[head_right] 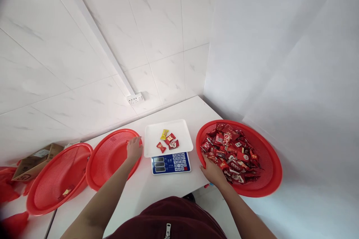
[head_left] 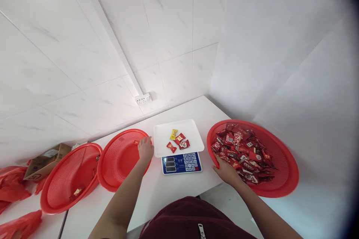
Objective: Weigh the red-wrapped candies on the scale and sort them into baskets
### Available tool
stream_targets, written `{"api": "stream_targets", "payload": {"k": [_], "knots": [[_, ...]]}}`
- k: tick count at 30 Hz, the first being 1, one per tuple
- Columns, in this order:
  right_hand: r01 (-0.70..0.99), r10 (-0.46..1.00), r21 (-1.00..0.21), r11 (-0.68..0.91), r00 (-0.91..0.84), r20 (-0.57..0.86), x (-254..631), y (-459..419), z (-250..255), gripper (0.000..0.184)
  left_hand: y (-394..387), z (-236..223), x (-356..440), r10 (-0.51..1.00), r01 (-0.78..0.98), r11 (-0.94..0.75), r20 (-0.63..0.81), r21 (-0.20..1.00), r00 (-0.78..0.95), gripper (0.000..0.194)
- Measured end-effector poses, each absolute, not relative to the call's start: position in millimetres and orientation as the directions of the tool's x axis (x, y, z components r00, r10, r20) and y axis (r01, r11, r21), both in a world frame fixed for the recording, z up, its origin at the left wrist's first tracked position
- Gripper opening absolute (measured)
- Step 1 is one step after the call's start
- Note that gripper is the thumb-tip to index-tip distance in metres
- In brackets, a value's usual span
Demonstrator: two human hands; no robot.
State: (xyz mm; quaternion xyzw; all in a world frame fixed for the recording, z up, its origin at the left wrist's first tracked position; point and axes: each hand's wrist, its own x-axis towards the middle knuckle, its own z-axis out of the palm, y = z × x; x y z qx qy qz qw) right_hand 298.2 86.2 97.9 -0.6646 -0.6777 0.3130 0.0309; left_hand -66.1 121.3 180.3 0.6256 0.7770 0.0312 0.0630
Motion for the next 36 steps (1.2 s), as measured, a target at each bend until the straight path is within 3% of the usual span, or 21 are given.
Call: {"api": "stream_targets", "payload": {"k": [4,7,13,20,29,36], "knots": [[0.884,0.918,-0.461,-0.079,-0.116,-0.38,299,87,95,0.064,127,158,-25,0.982,0.98,-0.1,-0.143,0.174,0.126,0.058],[0.889,0.914,-0.45,-0.09,-0.105,-0.392,298,86,97,0.064,132,147,-7,0.949,0.954,-0.221,-0.179,0.202,0.258,0.062],[0.88,0.92,-0.465,-0.097,-0.099,-0.378,298,86,100,0.064,133,158,-33,0.982,0.975,-0.111,-0.129,0.194,0.137,0.037],[0.868,0.919,-0.486,-0.101,-0.106,-0.38,297,85,105,0.064,116,177,-84,0.983,0.971,0.177,0.021,0.159,-0.183,0.054],[0.873,0.918,-0.475,-0.114,-0.089,-0.385,297,86,101,0.064,163,148,-11,0.974,0.967,-0.112,-0.165,0.227,0.152,0.047],[0.868,0.922,-0.484,-0.108,-0.095,-0.376,297,86,102,0.063,179,149,-3,0.973,0.96,-0.087,-0.184,0.267,0.139,0.036]]}}
